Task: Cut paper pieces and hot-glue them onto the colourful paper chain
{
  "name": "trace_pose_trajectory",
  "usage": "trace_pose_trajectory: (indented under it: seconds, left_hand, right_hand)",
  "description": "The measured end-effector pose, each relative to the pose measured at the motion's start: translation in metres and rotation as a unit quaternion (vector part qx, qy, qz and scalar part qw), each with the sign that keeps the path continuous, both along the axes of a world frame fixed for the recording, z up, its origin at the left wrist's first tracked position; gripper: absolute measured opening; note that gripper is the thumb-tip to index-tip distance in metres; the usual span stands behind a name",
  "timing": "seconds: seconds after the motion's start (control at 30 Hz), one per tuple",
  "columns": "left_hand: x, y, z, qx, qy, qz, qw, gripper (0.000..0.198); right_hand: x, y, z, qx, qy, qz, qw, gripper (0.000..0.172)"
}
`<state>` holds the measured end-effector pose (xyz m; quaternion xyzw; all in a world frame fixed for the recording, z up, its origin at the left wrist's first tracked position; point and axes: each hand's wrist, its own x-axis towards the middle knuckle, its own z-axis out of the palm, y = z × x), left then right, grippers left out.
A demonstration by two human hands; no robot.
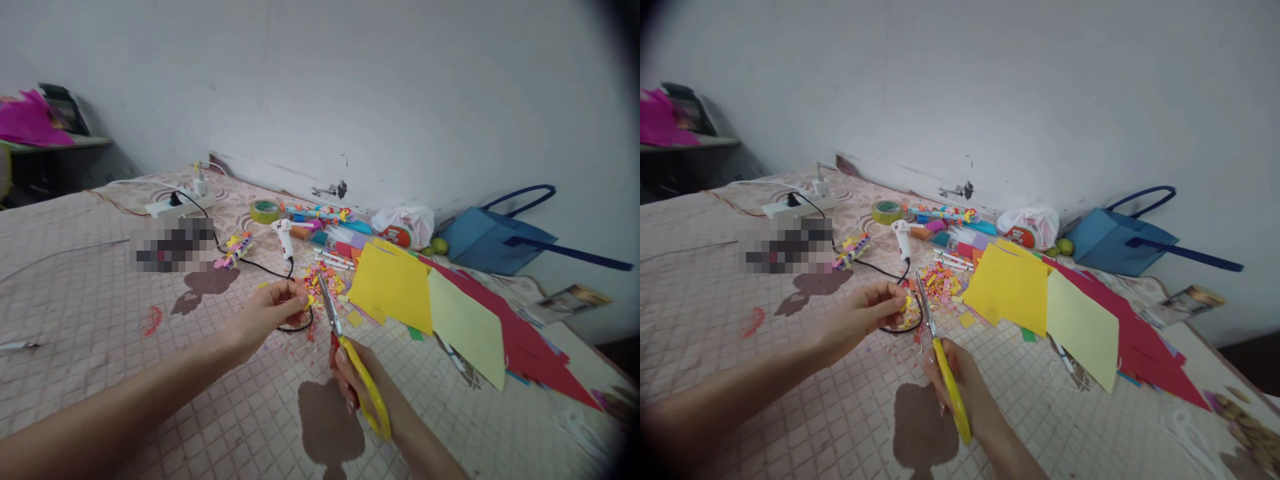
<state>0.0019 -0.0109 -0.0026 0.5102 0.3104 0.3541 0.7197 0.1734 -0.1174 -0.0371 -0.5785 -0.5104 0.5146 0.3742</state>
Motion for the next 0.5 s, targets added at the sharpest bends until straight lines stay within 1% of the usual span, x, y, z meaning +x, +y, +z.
trace_pose_trajectory:
  seconds: [0.1, 0.27, 0.33, 0.4, 0.5]
  left_hand:
    - [0.000, -0.001, 0.001, -0.014, -0.010, -0.017, 1.000, 0.024]
    - [0.001, -0.009, 0.004, -0.024, -0.012, -0.038, 0.999, 0.025]
    - [0.003, -0.013, 0.003, -0.021, -0.001, -0.042, 0.999, 0.022]
    - [0.005, -0.018, 0.002, -0.011, 0.024, -0.036, 0.999, 0.019]
    - [0.008, -0.026, -0.001, -0.002, 0.053, -0.031, 0.998, 0.016]
  right_hand:
    - [0.000, 0.000, 0.000, 0.003, 0.005, 0.002, 1.000, 0.044]
    - [-0.003, 0.004, 0.006, 0.005, 0.019, -0.019, 1.000, 0.046]
    - [-0.005, 0.005, 0.009, 0.013, 0.026, -0.040, 0.999, 0.044]
    - [-0.008, 0.006, 0.012, 0.023, 0.040, -0.076, 0.996, 0.042]
    - [-0.013, 0.005, 0.014, 0.059, 0.055, -0.128, 0.989, 0.037]
